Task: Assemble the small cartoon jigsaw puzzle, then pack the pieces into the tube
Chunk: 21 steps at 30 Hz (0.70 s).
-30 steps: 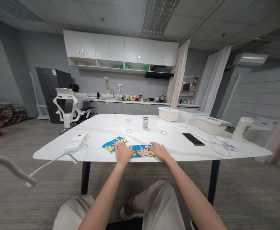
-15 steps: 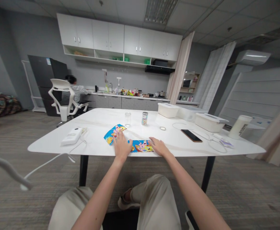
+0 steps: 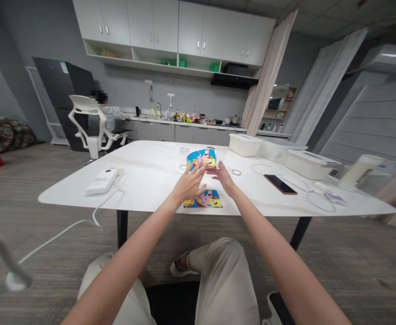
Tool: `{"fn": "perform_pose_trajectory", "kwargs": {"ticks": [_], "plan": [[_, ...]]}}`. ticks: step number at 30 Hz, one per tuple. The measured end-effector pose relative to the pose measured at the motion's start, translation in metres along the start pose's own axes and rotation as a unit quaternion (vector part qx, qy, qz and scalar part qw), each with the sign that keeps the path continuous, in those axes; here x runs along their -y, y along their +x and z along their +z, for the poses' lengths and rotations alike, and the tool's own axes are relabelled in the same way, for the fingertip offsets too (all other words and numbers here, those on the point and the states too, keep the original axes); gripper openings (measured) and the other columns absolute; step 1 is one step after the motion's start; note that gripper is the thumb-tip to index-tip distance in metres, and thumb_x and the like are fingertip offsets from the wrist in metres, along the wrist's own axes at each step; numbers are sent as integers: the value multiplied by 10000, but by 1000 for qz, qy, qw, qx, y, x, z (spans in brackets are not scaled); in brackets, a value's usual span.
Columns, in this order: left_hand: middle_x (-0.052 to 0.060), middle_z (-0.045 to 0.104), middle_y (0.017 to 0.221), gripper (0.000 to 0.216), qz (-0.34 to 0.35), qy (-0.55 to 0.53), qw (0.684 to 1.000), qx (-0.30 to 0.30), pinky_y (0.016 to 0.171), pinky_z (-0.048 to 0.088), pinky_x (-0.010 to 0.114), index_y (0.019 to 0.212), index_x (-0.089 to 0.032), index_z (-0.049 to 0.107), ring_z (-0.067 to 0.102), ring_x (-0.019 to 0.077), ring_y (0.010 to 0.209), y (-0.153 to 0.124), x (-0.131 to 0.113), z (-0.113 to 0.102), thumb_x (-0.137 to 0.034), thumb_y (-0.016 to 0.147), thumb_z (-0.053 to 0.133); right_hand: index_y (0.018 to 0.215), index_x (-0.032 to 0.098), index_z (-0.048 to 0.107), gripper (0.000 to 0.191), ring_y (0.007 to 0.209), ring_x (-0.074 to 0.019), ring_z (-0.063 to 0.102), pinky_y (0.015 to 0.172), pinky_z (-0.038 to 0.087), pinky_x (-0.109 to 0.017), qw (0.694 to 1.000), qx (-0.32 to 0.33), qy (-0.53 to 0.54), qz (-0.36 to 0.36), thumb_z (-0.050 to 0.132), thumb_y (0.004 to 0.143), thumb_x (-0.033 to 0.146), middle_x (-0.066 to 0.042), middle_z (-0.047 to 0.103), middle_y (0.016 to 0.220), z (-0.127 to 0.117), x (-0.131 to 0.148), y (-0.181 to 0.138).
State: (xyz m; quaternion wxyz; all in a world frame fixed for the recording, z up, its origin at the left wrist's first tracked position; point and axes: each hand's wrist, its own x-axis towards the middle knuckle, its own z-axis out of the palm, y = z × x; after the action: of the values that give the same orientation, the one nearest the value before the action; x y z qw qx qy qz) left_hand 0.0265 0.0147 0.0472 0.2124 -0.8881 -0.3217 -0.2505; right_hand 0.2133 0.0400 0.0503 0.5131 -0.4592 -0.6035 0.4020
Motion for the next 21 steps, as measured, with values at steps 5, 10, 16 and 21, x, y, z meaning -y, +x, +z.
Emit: {"fn": "perform_pose_trajectory", "kwargs": {"ticks": [5, 10, 16, 21], "plan": [[134, 313, 1572, 561, 86, -29, 996, 12, 1225, 112, 457, 1418, -76, 412, 209, 279, 1478, 14, 32, 14, -288, 899, 418, 948, 219, 618, 196, 810, -135, 694, 718, 521, -238, 983, -45, 178, -2, 674, 812, 349, 1, 735, 879, 4, -12, 37], [188, 350, 1531, 436, -128, -70, 987, -63, 1179, 247, 484, 1290, -112, 489, 290, 301, 1440, 9, 52, 40, -300, 897, 462, 867, 215, 625, 149, 743, -128, 707, 736, 576, -248, 961, -23, 269, 57, 726, 759, 203, 9, 745, 830, -11, -44, 45], [215, 577, 1296, 678, -330, -347, 870, -117, 1006, 466, 473, 1341, -93, 389, 586, 302, 1174, 10, 62, 71, -417, 806, 654, 865, 182, 643, 158, 743, -134, 717, 818, 588, -278, 955, 59, 277, 86, 727, 746, 120, -9, 748, 809, -7, -55, 36], [122, 714, 1057, 736, -363, -623, 678, -137, 826, 563, 389, 1191, -120, 533, 693, 230, 915, 2, 71, 74, -450, 602, 825, 856, 150, 646, 150, 713, -113, 694, 725, 569, -222, 957, 58, 263, 107, 733, 736, 127, -35, 748, 839, -3, -54, 34]]}}
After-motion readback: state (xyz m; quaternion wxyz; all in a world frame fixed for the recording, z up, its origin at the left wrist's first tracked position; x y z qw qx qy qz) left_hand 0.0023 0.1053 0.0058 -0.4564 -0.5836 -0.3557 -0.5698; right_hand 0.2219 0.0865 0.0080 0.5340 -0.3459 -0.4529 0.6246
